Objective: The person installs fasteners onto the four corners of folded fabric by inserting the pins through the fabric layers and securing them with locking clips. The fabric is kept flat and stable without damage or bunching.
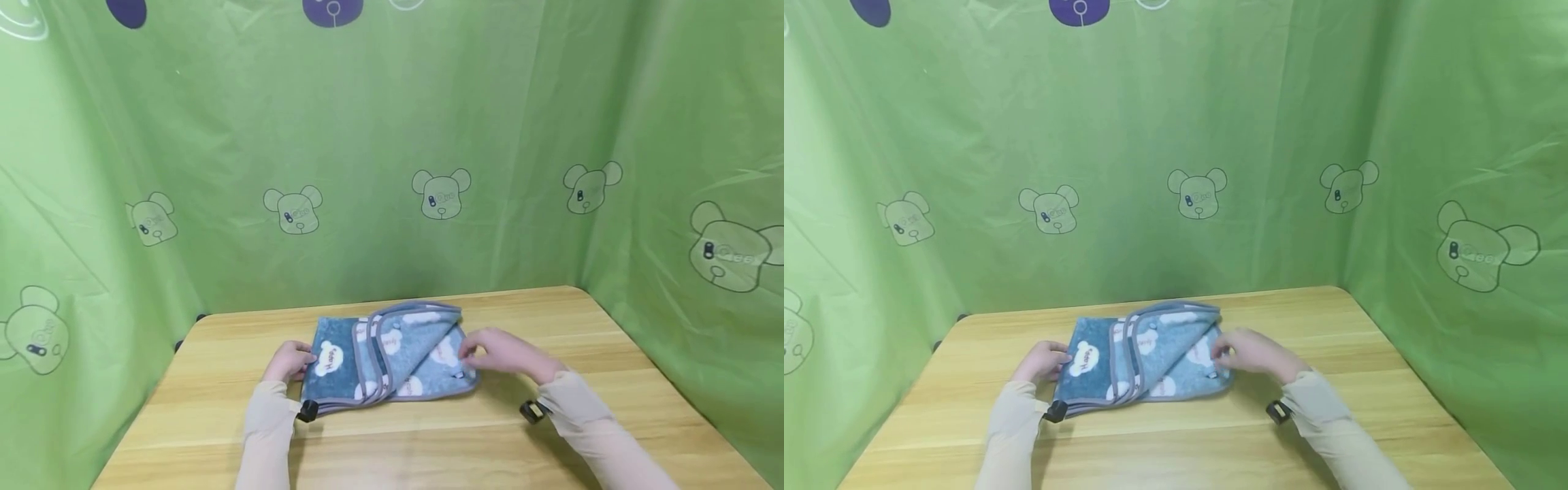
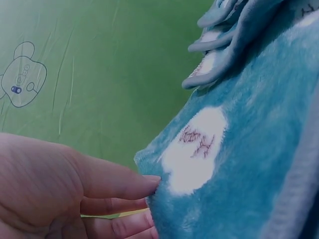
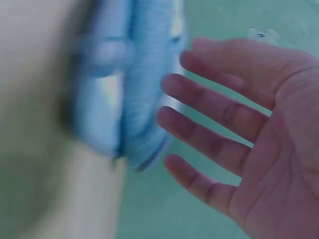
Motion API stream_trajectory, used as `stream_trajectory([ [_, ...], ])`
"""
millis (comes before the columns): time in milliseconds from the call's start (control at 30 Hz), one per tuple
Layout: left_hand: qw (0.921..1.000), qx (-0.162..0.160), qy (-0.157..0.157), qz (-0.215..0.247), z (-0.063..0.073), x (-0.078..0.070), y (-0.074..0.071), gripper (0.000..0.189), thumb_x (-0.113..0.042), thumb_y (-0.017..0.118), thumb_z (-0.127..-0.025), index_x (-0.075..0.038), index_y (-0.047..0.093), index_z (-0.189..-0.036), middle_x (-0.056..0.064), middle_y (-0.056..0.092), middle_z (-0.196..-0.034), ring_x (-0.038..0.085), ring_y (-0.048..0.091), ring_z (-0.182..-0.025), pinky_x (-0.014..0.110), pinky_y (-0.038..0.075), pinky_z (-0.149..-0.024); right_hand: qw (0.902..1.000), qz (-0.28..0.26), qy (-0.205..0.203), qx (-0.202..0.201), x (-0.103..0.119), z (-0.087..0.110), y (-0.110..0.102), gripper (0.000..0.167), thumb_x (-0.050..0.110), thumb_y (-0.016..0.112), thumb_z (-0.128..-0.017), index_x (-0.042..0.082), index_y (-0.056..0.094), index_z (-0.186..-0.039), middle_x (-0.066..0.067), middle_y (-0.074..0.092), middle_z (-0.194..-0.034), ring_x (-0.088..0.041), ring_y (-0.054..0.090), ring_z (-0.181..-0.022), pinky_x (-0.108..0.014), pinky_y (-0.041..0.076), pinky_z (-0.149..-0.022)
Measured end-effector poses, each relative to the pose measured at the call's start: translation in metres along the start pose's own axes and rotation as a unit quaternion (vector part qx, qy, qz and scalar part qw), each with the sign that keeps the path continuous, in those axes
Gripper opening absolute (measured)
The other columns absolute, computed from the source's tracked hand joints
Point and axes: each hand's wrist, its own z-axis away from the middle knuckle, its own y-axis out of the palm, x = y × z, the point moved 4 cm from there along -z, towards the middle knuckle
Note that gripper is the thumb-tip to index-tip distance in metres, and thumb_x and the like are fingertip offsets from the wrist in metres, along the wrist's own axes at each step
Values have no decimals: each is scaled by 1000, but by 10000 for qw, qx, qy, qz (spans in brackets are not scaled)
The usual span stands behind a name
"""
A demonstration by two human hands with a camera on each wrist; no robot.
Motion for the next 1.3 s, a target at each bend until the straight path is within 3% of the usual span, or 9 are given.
stream_trajectory([
  [167, 9998, 45, -73, 178, -2, 4, -1, 36, 2, 58, -89, 12, 54, -124, 5, 56, -81, 11, 52, -68, 25, 52, -62, 9983, 165, -347, -430, 20, -47, -24, 23, 13, 68, -88, 6, 69, -111, -10, 71, -109, -30, 66, -102, -45, 53, -91],
  [333, 9997, 82, -84, 236, -3, 3, 1, 36, 2, 58, -89, 12, 54, -124, 3, 54, -78, 11, 51, -67, 24, 51, -60, 9954, 383, -713, -516, 40, -98, -28, 33, 12, 69, -88, 6, 65, -120, -11, 67, -119, -29, 61, -114, -46, 47, -101],
  [467, 9996, 82, -96, 239, -4, 3, 1, 35, 2, 58, -90, 11, 54, -124, 3, 54, -78, 11, 50, -67, 24, 51, -60, 9963, 514, -654, -226, 49, -135, -19, 40, 9, 71, -85, 9, 63, -124, -9, 63, -128, -28, 56, -122, -45, 43, -107],
  [667, 9995, 82, -66, 283, -4, 3, 0, 35, 2, 58, -89, 12, 54, -123, 4, 55, -79, 12, 51, -68, 24, 51, -61, 9959, 732, -190, 499, 45, -175, 9, 56, 6, 73, -83, 18, 57, -135, -3, 55, -141, -25, 48, -133, -42, 37, -113],
  [800, 9996, 101, -46, 275, -4, 2, -1, 34, 2, 58, -89, 12, 54, -122, 5, 55, -80, 12, 51, -68, 25, 51, -61, 9897, 1180, -154, 793, 38, -192, 28, 61, 2, 72, -82, 23, 55, -137, -2, 54, -143, -24, 47, -135, -42, 38, -112],
  [967, 9995, 84, -39, 290, -3, 2, -1, 32, 3, 58, -89, 12, 54, -120, 4, 55, -78, 11, 51, -67, 24, 50, -59, 9855, 1448, -248, 853, 35, -204, 44, 64, -4, 70, -79, 22, 58, -136, -3, 58, -139, -24, 52, -131, -44, 44, -106],
  [1067, 9995, 63, -70, 298, -4, 3, -1, 33, 3, 58, -90, 12, 54, -121, 4, 54, -78, 11, 50, -66, 24, 49, -59, 9873, 1254, -235, 948, 38, -207, 50, 68, -10, 66, -77, 20, 56, -138, -4, 58, -139, -24, 53, -129, -40, 48, -101],
  [1300, 9994, 72, -76, 340, -5, 4, 0, 34, 2, 58, -90, 12, 55, -122, 4, 55, -79, 11, 51, -66, 24, 50, -60, 9859, 442, 74, 1615, 44, -208, 62, 76, -19, 53, -78, 19, 48, -144, -9, 49, -148, -24, 51, -127, -30, 51, -82],
])
